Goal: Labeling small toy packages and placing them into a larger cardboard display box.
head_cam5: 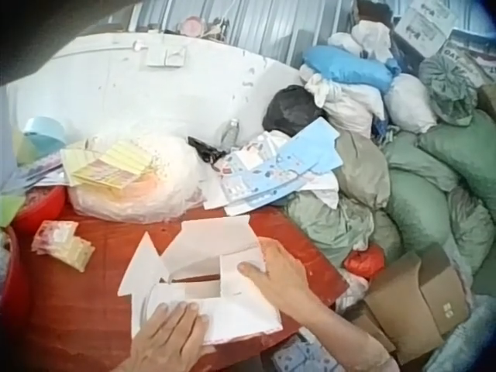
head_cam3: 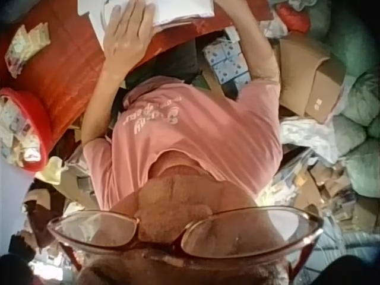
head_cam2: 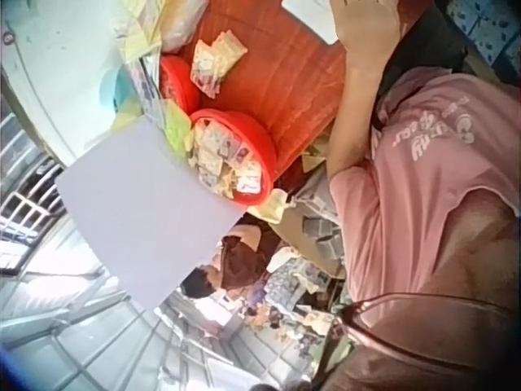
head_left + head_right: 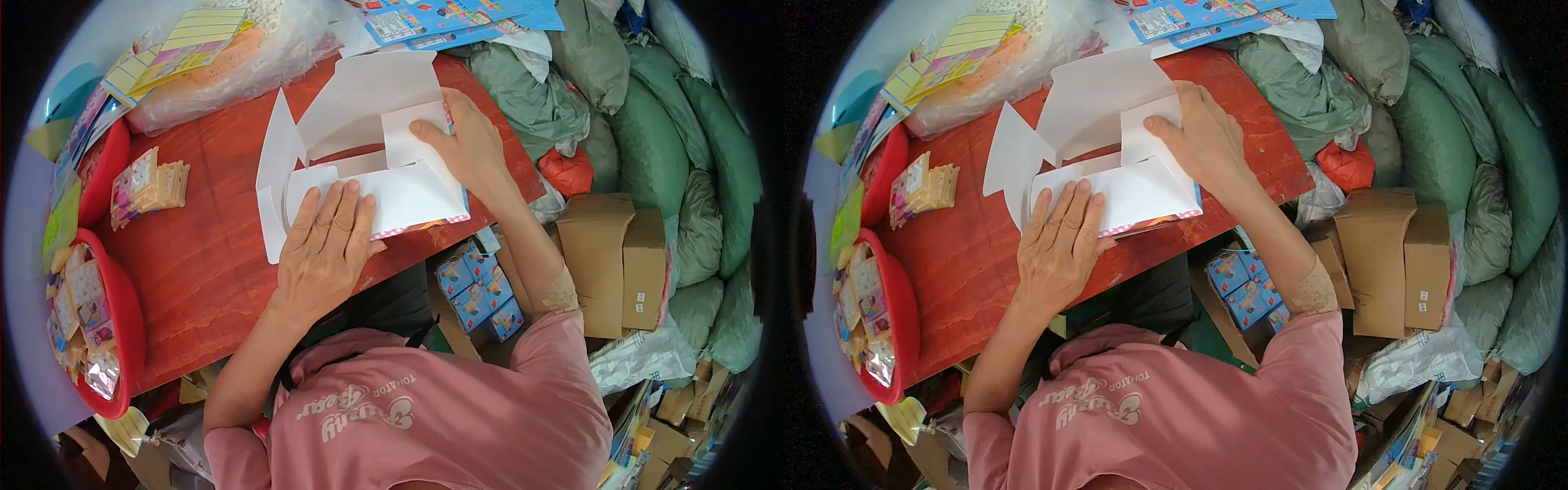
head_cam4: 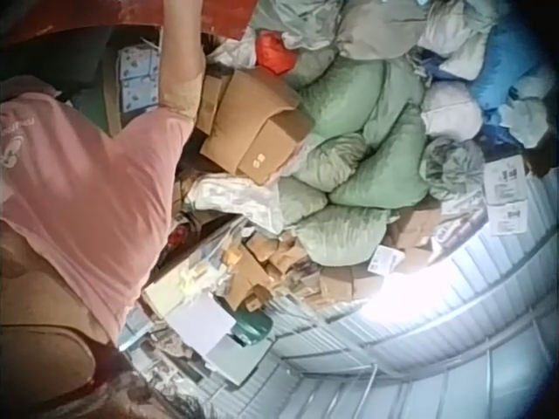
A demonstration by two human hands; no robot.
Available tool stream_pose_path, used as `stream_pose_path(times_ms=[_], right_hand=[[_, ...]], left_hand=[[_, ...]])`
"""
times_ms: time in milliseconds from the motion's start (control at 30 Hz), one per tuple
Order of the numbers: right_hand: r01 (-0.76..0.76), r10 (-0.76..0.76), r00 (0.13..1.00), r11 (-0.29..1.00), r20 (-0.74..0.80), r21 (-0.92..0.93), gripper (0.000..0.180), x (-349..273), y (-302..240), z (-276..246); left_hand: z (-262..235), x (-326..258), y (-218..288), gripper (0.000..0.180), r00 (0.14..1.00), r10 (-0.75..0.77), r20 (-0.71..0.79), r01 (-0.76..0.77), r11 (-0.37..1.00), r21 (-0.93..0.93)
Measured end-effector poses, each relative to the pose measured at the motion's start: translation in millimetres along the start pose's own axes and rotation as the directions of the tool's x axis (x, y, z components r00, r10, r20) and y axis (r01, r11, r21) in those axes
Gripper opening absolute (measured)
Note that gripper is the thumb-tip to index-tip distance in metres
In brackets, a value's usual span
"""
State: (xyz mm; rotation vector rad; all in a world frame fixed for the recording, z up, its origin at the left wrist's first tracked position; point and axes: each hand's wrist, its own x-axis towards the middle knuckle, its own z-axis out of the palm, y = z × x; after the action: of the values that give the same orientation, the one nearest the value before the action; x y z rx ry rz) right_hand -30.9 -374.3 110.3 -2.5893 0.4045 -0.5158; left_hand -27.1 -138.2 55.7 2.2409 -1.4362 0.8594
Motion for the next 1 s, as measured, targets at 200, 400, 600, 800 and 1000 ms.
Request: stream_pose_path(times_ms=[200, 400, 600, 800, 1000], right_hand=[[0.027, -0.040, 0.997, 0.976, -0.060, -0.216, 0.052, 1, -6, -4], [0.016, -0.022, 0.999, 0.990, -0.040, -0.138, 0.045, 2, -19, -12], [0.808, -0.801, 0.584, 0.589, -0.131, -0.004, 0.040, 6, -93, -37], [0.983, -0.939, 0.185, 0.175, 0.291, -0.061, 0.028, 19, -116, -14], [0.988, -0.973, 0.155, 0.155, 0.168, -0.011, 0.027, 34, -68, -14]], left_hand=[[2, 2, 1, 0.049, 1.000, 0.017, -0.015, -0.017, 1.000, -0.011], [-6, 4, -1, 0.047, 1.000, 0.001, -0.030, -0.002, 0.999, -0.034], [-7, 12, 0, 0.045, 0.999, 0.027, -0.026, -0.029, 0.998, -0.062], [-5, 1, -2, 0.045, 1.000, -0.017, 0.004, 0.017, 0.996, -0.089], [-9, 1, -7, 0.044, 0.996, -0.023, -0.082, 0.023, 1.000, -0.002]])
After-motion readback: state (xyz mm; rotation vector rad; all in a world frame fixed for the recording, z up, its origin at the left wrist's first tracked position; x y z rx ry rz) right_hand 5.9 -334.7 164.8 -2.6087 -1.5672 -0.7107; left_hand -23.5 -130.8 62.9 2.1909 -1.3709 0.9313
